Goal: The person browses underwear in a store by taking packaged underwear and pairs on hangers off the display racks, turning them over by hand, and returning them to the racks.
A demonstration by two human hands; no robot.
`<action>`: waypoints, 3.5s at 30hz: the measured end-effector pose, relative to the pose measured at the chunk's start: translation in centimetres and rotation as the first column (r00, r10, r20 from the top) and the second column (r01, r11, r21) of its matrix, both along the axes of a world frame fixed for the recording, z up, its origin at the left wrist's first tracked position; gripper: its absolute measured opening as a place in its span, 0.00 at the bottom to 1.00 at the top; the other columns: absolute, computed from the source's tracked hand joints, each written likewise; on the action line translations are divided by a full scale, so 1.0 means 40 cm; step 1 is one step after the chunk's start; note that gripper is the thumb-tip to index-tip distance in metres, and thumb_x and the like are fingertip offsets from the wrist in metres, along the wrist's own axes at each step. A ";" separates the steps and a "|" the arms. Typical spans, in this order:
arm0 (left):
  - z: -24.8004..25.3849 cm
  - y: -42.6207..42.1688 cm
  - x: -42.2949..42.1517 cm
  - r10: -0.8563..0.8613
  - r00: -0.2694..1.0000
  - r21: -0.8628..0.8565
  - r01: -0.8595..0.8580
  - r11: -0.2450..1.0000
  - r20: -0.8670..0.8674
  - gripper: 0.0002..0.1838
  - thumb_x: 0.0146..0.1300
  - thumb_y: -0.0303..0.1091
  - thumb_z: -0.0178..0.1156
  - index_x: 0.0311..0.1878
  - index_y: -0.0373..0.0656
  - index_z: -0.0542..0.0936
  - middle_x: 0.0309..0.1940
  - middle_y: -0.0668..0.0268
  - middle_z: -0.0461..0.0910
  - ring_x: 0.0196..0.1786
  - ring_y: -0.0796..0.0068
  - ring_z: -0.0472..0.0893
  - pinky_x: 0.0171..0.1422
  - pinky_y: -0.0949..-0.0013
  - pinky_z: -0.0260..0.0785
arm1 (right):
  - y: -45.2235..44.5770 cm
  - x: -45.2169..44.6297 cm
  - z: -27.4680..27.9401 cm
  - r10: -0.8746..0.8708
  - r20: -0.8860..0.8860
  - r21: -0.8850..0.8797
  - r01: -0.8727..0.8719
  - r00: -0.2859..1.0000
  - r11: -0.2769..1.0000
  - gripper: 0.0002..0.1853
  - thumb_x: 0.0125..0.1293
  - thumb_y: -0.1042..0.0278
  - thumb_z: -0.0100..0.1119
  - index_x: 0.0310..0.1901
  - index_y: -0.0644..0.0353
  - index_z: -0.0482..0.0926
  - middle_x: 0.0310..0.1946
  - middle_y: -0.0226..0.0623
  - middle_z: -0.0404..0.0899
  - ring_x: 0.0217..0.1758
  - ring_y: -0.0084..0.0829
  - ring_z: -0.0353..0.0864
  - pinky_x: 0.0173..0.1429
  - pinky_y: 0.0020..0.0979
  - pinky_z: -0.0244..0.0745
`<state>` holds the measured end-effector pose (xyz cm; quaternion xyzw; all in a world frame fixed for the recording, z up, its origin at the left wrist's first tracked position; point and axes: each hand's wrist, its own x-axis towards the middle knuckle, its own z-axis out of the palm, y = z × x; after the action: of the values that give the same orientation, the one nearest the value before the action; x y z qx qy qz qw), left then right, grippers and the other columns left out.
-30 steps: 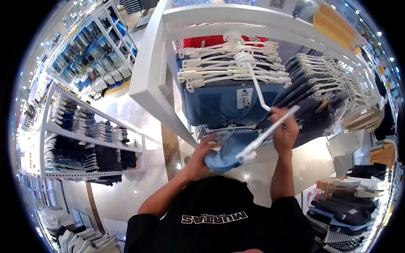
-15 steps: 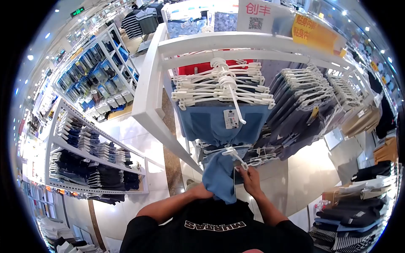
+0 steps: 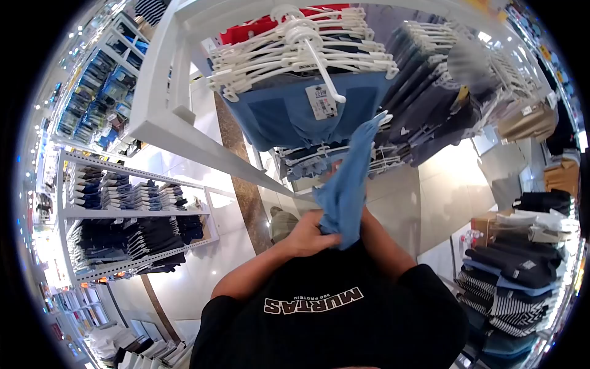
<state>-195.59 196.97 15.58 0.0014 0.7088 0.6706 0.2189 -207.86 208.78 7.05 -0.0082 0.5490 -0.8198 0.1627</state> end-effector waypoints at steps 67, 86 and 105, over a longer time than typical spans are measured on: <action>-0.095 -0.153 0.027 0.315 0.946 0.352 -0.322 0.879 0.080 0.13 0.72 0.36 0.61 0.49 0.35 0.82 0.40 0.69 0.83 0.42 0.83 0.77 0.49 0.76 0.69 | 0.112 -0.078 -0.290 0.244 0.335 -0.158 -0.202 0.910 0.967 0.37 0.73 0.38 0.51 0.71 0.61 0.64 0.66 0.41 0.71 0.70 0.36 0.68 0.73 0.38 0.60; -0.214 -0.162 0.024 0.573 0.807 0.346 -0.584 0.735 0.144 0.12 0.73 0.35 0.60 0.51 0.37 0.82 0.43 0.69 0.83 0.45 0.83 0.78 0.52 0.77 0.69 | 0.195 -0.026 -0.058 0.295 0.227 -0.286 -0.226 0.928 0.931 0.14 0.74 0.61 0.59 0.48 0.65 0.82 0.44 0.36 0.86 0.44 0.25 0.86 0.54 0.29 0.80; -0.242 -0.133 0.025 0.594 0.802 0.149 -0.597 0.789 0.066 0.13 0.72 0.34 0.60 0.53 0.35 0.82 0.43 0.68 0.84 0.43 0.84 0.77 0.51 0.78 0.69 | 0.171 0.009 -0.024 0.125 -0.128 0.056 -0.119 0.984 0.991 0.04 0.65 0.73 0.68 0.38 0.63 0.83 0.32 0.23 0.81 0.36 0.14 0.75 0.43 0.20 0.72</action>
<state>-194.59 191.63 5.90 -0.2093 0.6146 0.7605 0.0012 -207.51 215.60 6.09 -0.0918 0.5767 -0.7925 0.1762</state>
